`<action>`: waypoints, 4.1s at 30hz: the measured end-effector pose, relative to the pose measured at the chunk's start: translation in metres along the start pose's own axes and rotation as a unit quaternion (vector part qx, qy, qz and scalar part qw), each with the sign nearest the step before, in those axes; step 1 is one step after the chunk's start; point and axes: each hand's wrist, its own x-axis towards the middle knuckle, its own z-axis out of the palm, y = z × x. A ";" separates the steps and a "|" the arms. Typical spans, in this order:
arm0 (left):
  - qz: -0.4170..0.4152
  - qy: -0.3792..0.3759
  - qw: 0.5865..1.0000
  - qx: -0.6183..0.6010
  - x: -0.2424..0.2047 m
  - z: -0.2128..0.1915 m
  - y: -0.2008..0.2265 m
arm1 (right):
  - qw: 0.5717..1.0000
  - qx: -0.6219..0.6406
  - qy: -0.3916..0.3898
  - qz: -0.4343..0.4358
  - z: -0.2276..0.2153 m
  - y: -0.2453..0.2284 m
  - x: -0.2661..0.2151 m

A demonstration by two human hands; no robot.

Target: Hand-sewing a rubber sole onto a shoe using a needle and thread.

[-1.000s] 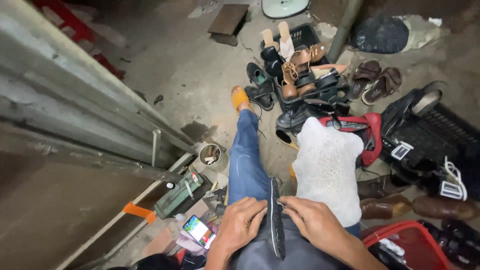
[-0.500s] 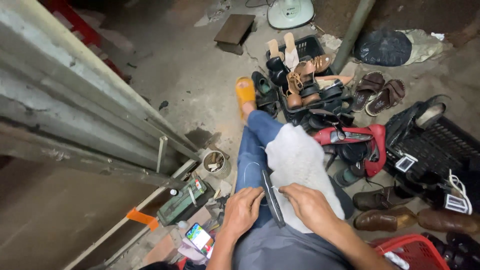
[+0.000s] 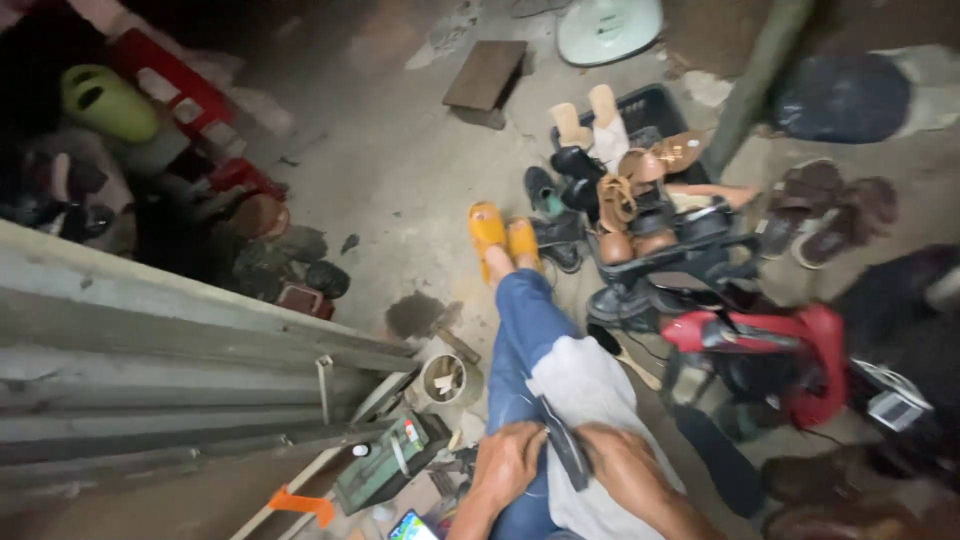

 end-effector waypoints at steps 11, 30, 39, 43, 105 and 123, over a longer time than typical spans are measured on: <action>-0.061 -0.148 0.986 -0.035 0.005 -0.002 0.004 | 0.963 0.016 -0.050 0.264 0.037 0.101 -0.013; -0.348 -0.099 0.928 -0.089 -0.027 -0.005 0.006 | 0.836 0.538 -0.075 -0.072 -0.057 -0.014 -0.030; -0.256 -0.023 0.957 -0.134 -0.037 0.003 0.010 | 0.999 -0.038 -0.012 0.015 -0.018 -0.053 -0.014; -0.218 -0.013 0.968 -0.124 -0.034 0.008 0.009 | 0.993 0.012 -0.040 0.106 -0.021 -0.013 -0.027; -0.226 -0.064 0.967 -0.100 -0.041 0.053 0.004 | 0.927 0.219 -0.211 0.220 -0.055 -0.011 -0.029; -0.189 -0.097 0.974 -0.082 -0.015 0.017 0.051 | 0.863 0.319 0.208 0.330 -0.024 -0.009 -0.047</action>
